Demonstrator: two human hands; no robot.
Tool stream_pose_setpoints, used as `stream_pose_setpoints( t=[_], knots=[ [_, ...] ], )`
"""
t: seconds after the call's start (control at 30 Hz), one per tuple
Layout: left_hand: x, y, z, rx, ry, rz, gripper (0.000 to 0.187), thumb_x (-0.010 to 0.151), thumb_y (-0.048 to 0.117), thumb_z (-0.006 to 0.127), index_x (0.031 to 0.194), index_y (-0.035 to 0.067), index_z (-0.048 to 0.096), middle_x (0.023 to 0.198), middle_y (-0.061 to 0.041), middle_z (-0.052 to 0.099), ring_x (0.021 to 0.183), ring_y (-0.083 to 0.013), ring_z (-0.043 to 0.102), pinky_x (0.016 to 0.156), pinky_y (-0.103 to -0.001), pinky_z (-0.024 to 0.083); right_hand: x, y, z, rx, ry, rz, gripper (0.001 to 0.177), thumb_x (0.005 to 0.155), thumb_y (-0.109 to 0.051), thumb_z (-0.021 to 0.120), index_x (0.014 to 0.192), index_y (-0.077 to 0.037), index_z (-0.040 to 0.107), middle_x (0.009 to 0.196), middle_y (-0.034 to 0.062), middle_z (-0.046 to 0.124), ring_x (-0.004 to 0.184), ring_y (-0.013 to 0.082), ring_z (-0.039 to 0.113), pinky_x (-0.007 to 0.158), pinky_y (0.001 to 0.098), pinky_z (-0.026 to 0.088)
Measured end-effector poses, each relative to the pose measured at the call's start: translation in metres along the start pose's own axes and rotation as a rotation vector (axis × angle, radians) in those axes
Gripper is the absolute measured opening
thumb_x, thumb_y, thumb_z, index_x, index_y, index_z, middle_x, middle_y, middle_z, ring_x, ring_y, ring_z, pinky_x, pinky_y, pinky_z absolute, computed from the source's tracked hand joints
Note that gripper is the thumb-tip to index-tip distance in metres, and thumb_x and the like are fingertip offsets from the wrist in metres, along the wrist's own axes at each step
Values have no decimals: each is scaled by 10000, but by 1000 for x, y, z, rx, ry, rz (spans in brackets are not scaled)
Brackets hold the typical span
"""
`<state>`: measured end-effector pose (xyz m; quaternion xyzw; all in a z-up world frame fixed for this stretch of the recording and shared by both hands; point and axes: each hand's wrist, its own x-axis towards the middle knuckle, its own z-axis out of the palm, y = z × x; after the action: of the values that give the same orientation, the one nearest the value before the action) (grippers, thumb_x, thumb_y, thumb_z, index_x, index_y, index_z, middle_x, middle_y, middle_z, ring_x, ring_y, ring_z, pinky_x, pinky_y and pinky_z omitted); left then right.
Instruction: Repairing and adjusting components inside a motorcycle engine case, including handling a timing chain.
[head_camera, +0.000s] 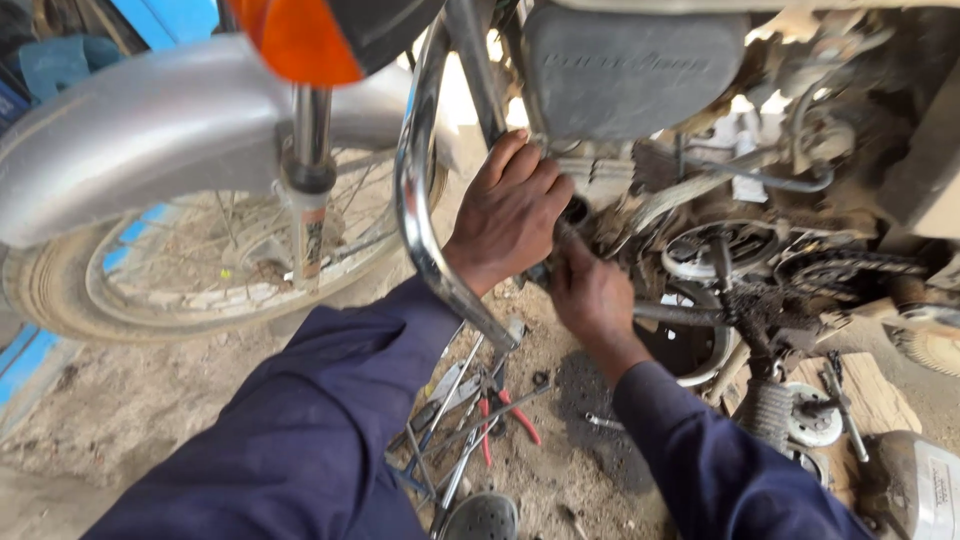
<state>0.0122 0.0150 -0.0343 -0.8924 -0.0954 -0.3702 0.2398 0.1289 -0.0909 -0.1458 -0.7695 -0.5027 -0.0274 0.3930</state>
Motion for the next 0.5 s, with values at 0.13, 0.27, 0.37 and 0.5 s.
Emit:
stream_pose_setpoints(
  t=[0.13, 0.27, 0.37, 0.5],
  knots=[
    [-2, -2, 4, 13, 21, 11, 79, 871, 80, 653, 927, 113, 697, 920, -46, 683, 1102, -232, 588, 1235, -408, 227, -5, -15, -15, -218, -46, -2, 336, 1029, -274, 547, 1355, -261, 629, 728, 140, 729, 579, 317, 709, 553, 489, 571],
    [-7, 0, 3, 64, 77, 30, 72, 888, 87, 650, 941, 119, 686, 915, -38, 681, 1157, -226, 579, 1266, -408, 183, -13, -31, -29, -336, 29, -55, 429, 1020, -227, 529, 1441, -237, 612, 701, 160, 713, 531, 312, 693, 467, 488, 541],
    [-12, 3, 7, 68, 115, 50, 64, 918, 140, 653, 963, 106, 685, 894, -39, 674, 1179, -226, 572, 1277, -408, 159, -12, -31, -22, -284, 26, 58, 329, 1050, -268, 525, 1354, -255, 651, 708, 177, 713, 600, 347, 705, 536, 517, 545],
    [-17, 2, 15, 97, 105, 70, 80, 955, 174, 655, 961, 99, 683, 876, -42, 673, 1180, -228, 569, 1273, -413, 158, -9, -12, -9, -125, -8, 40, 280, 1015, -293, 561, 1259, -225, 680, 779, 195, 724, 692, 392, 713, 641, 527, 565]
  ],
)
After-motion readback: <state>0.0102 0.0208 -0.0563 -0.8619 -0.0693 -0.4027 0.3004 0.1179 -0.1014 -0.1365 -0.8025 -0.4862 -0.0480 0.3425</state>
